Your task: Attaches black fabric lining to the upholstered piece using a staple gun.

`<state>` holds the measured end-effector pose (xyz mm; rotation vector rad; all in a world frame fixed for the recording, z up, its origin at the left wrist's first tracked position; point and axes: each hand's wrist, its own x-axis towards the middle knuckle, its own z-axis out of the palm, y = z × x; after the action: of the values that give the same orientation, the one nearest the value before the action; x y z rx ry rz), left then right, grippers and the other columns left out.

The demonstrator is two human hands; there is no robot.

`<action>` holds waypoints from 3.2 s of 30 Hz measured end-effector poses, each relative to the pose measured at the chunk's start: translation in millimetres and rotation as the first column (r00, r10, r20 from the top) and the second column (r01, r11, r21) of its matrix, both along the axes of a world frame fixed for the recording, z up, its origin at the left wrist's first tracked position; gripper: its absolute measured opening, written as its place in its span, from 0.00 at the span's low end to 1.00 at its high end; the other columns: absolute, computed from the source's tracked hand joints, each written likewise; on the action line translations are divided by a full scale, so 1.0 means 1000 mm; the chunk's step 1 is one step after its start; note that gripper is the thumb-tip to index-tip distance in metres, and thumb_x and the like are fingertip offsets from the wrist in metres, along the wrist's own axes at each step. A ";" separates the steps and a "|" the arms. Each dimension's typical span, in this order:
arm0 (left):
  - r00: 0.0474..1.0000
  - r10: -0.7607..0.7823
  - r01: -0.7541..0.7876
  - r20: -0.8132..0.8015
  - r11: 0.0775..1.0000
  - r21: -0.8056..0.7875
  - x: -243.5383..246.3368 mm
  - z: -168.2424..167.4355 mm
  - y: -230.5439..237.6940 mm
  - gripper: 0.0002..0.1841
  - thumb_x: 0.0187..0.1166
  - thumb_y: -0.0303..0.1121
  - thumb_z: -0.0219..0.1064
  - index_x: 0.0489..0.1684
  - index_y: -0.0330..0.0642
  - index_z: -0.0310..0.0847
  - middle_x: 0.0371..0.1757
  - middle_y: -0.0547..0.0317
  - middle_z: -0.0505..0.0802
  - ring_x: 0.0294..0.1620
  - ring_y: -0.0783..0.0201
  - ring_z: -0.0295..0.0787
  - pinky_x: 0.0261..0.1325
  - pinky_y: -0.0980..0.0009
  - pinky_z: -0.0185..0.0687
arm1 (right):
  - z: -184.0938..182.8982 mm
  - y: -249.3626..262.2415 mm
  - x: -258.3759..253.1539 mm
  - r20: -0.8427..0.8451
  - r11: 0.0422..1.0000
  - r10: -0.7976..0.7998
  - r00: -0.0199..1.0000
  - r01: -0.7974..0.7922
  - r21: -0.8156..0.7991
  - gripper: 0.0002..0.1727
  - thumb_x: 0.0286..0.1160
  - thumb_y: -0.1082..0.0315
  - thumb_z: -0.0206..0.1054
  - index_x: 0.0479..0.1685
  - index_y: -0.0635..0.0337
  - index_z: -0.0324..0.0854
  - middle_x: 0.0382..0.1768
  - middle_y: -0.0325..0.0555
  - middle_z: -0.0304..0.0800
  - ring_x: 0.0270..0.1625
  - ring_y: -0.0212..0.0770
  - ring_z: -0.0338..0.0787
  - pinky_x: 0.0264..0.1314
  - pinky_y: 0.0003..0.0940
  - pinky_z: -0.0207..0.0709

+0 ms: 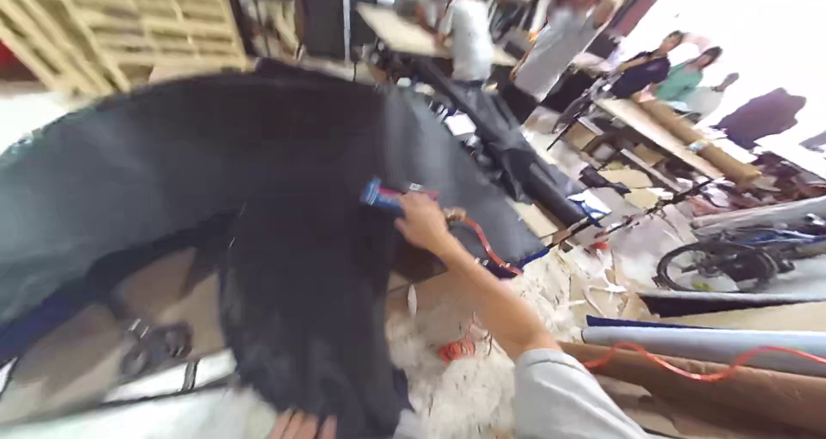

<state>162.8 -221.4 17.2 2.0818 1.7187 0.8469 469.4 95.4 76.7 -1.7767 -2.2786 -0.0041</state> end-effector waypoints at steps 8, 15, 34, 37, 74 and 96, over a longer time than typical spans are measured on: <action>0.509 0.219 0.474 0.833 0.736 -0.483 -0.037 -0.009 -0.018 0.17 0.81 0.27 0.61 0.65 0.28 0.75 0.50 0.49 0.93 0.46 0.62 0.95 0.52 0.62 0.95 | -0.029 -0.310 -0.068 -0.552 0.995 -0.024 0.834 -0.031 -0.090 0.17 0.82 0.66 0.65 0.60 0.70 0.86 0.47 0.53 0.93 0.45 0.36 0.91 0.49 0.33 0.88; 0.939 -0.186 0.233 0.289 0.963 -0.138 -0.068 -0.015 -0.007 0.17 0.85 0.31 0.55 0.60 0.38 0.90 0.56 0.48 0.95 0.59 0.59 0.92 0.64 0.62 0.88 | -0.060 -0.408 -0.131 -0.562 0.974 0.109 0.820 -0.202 -0.106 0.16 0.82 0.64 0.64 0.61 0.57 0.90 0.58 0.48 0.95 0.62 0.40 0.93 0.65 0.37 0.88; 0.679 -0.705 0.734 -0.205 0.653 0.183 -0.117 -0.005 0.100 0.17 0.83 0.42 0.64 0.66 0.54 0.89 0.64 0.57 0.93 0.69 0.56 0.85 0.74 0.53 0.72 | -0.057 -0.366 -0.258 -0.166 0.973 -0.229 0.959 0.223 -0.052 0.25 0.84 0.51 0.57 0.64 0.58 0.87 0.60 0.51 0.93 0.64 0.51 0.91 0.68 0.48 0.82; 0.612 -0.766 0.790 -0.194 0.584 0.185 -0.120 -0.014 0.108 0.17 0.83 0.40 0.65 0.66 0.54 0.88 0.64 0.56 0.93 0.68 0.56 0.85 0.74 0.54 0.72 | -0.047 -0.393 -0.260 -0.190 0.973 -0.231 0.954 0.224 -0.060 0.24 0.85 0.57 0.56 0.72 0.59 0.84 0.72 0.52 0.88 0.78 0.50 0.83 0.84 0.47 0.74; 0.624 -0.746 0.763 -0.232 0.518 0.387 -0.111 -0.032 0.107 0.14 0.82 0.38 0.69 0.62 0.51 0.91 0.55 0.55 0.93 0.58 0.55 0.86 0.70 0.57 0.72 | -0.076 -0.329 -0.181 -0.106 0.951 -0.093 0.990 0.120 0.285 0.05 0.76 0.71 0.68 0.32 0.62 0.84 0.28 0.52 0.89 0.32 0.51 0.90 0.33 0.42 0.82; 0.654 -0.751 0.712 -0.084 0.575 0.403 -0.109 -0.041 0.100 0.10 0.80 0.35 0.68 0.49 0.44 0.94 0.47 0.54 0.95 0.55 0.55 0.87 0.65 0.57 0.76 | -0.076 -0.324 -0.183 -0.034 0.947 0.191 0.981 -0.175 0.269 0.11 0.80 0.74 0.66 0.53 0.59 0.92 0.45 0.49 0.95 0.51 0.48 0.91 0.55 0.42 0.82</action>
<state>53.8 -121.6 -24.1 2.6283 0.4724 1.0283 286.0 -228.2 1.1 -1.4102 -2.2692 -0.2090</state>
